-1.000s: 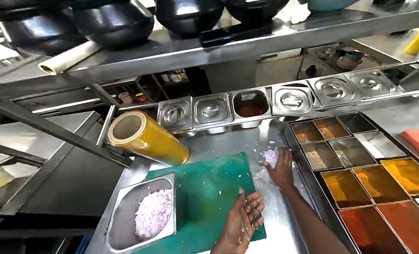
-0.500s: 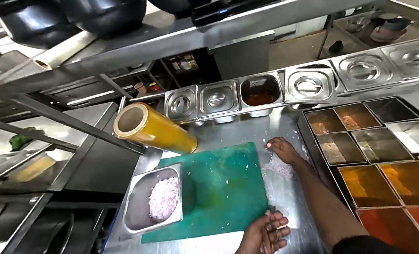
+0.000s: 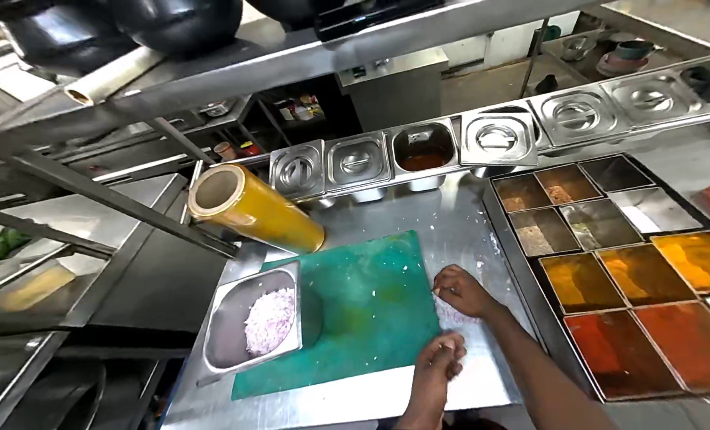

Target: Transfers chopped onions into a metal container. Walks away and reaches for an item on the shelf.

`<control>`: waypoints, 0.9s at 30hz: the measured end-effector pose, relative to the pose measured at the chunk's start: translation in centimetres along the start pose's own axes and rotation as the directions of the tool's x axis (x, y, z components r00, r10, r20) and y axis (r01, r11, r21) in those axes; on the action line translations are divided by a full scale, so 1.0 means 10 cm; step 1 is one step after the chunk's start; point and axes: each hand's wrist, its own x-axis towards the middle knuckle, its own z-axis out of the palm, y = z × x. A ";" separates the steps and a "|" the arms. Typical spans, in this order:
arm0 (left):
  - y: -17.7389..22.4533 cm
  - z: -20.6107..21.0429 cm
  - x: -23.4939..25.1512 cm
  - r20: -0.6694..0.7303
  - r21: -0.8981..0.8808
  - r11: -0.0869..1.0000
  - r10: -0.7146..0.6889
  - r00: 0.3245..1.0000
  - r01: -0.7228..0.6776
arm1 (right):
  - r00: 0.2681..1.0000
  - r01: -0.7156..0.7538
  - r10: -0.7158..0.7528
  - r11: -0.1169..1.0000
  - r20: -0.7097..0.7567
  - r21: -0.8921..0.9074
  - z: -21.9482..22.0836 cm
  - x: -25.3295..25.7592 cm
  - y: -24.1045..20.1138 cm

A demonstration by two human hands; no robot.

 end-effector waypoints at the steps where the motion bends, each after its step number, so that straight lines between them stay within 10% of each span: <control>1: 0.00 0.00 0.05 -0.017 0.078 0.984 0.159 0.987 -0.157 | 1.000 -0.014 0.014 1.000 0.019 0.011 0.00 -0.07 -0.04; 6: 0.13 0.04 0.58 0.130 0.376 0.738 0.557 0.820 -0.561 | 0.925 -0.098 0.164 0.975 -0.344 0.200 -0.07 -0.54 -0.30; 12: 0.39 0.28 1.19 0.159 0.685 0.661 0.273 0.949 -0.305 | 0.520 -0.473 0.601 0.794 -0.607 0.381 0.15 -0.88 -0.68; 16: 0.19 0.43 1.27 0.037 0.713 0.666 0.273 0.961 -0.217 | 0.414 -0.516 0.519 0.810 -0.748 0.277 0.51 -0.69 -0.76; 22: 0.07 0.39 1.27 0.027 0.579 0.765 0.325 0.945 -0.280 | 0.347 -0.229 0.574 0.819 -0.741 0.527 0.66 -0.42 -0.69; 27: 0.21 0.59 1.14 -0.111 0.096 0.980 0.184 0.977 -0.174 | 0.273 0.274 0.827 0.422 -0.491 0.864 0.53 -0.30 -0.72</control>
